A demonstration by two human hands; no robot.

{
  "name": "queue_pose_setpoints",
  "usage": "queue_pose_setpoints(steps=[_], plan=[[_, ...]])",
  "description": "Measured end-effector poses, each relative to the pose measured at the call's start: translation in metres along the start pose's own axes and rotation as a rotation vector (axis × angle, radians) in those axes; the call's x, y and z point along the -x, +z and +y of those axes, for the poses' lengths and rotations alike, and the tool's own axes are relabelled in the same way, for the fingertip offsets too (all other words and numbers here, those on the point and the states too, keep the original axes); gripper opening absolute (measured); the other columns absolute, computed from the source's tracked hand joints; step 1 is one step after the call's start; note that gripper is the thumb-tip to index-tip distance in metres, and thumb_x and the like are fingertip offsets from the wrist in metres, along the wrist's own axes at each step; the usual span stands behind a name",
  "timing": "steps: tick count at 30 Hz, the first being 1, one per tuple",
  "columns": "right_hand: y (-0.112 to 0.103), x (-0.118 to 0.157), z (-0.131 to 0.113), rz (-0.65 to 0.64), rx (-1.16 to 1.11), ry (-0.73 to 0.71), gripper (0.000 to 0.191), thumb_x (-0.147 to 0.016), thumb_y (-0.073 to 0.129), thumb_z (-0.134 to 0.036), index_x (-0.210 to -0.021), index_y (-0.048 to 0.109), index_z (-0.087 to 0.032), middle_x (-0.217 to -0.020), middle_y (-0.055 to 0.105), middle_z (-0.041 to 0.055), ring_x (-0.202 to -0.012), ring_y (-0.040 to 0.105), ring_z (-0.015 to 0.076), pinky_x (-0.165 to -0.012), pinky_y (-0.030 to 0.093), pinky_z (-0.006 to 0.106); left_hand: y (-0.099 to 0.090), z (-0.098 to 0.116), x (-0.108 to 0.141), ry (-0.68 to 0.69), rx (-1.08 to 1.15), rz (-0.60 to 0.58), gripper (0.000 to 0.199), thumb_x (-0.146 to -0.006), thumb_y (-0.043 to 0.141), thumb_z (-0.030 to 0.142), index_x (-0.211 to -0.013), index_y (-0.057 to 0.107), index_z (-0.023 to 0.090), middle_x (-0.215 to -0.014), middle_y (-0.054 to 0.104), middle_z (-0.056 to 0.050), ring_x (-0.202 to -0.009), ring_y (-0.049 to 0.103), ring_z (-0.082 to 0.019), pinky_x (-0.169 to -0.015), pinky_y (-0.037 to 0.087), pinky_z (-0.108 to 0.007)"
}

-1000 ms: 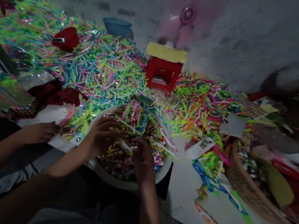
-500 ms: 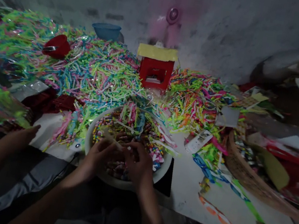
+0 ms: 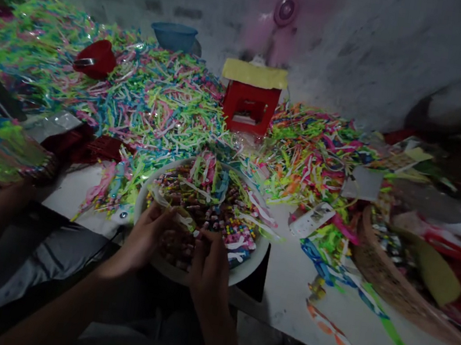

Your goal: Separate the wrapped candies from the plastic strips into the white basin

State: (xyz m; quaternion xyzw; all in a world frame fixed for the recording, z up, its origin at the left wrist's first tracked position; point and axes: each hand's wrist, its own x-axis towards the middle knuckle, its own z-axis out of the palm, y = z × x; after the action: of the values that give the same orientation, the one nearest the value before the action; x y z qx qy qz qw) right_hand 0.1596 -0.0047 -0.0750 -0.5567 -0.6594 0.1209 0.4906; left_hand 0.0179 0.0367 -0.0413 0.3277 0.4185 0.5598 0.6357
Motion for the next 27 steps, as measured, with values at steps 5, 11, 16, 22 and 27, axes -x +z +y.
queue_pose_setpoints(steps=[5, 11, 16, 22, 27], plan=[[0.000, 0.001, -0.002, -0.014, -0.050, 0.037, 0.015, -0.094, 0.047, -0.027, -0.106, 0.053, -0.023, -0.094, 0.063, 0.0043, -0.086, 0.062, 0.0177, -0.076, 0.051, 0.031, 0.002, 0.002, -0.001, -0.002, 0.002, 0.012, 0.040, -0.075, 0.071, 0.040, -0.106, 0.057, 0.018, -0.097, 0.071, -0.005, -0.071, 0.069, -0.018, -0.055, 0.055, -0.024], [0.000, -0.002, -0.004, 0.036, -0.063, -0.052, 0.010, -0.091, 0.052, -0.021, -0.102, 0.052, -0.023, -0.093, 0.059, 0.0026, -0.084, 0.060, 0.0153, -0.075, 0.051, 0.028, 0.002, 0.001, -0.001, 0.030, -0.007, -0.037, 0.039, -0.077, 0.069, 0.038, -0.109, 0.057, 0.019, -0.101, 0.071, -0.005, -0.074, 0.069, -0.018, -0.058, 0.055, -0.025], [0.000, -0.005, -0.006, 0.098, -0.016, -0.163, 0.009, -0.089, 0.055, -0.019, -0.096, 0.053, -0.023, -0.090, 0.059, 0.0027, -0.087, 0.058, 0.0170, -0.077, 0.051, 0.031, 0.000, 0.000, 0.001, 0.024, -0.014, -0.042, 0.040, -0.077, 0.069, 0.041, -0.107, 0.056, 0.018, -0.095, 0.070, -0.005, -0.070, 0.067, -0.018, -0.058, 0.055, -0.027], [-0.002, -0.006, -0.002, -0.029, -0.067, 0.074, 0.008, -0.087, 0.056, -0.029, -0.089, 0.053, -0.022, -0.085, 0.060, 0.0031, -0.078, 0.059, 0.0171, -0.070, 0.050, 0.030, -0.004, -0.009, -0.003, 0.103, -0.100, -0.018, 0.040, -0.078, 0.066, 0.047, -0.104, 0.056, 0.017, -0.089, 0.067, -0.003, -0.068, 0.064, -0.015, -0.058, 0.053, -0.025], [-0.007, -0.009, 0.001, -0.199, -0.212, 0.233, 0.018, -0.084, 0.057, -0.038, -0.083, 0.052, -0.022, -0.081, 0.061, 0.0023, -0.073, 0.057, 0.0161, -0.067, 0.047, 0.028, -0.004, -0.009, -0.003, 0.131, -0.165, -0.020, 0.046, -0.075, 0.068, 0.051, -0.104, 0.061, 0.016, -0.092, 0.068, -0.006, -0.075, 0.065, -0.017, -0.060, 0.052, -0.024]])
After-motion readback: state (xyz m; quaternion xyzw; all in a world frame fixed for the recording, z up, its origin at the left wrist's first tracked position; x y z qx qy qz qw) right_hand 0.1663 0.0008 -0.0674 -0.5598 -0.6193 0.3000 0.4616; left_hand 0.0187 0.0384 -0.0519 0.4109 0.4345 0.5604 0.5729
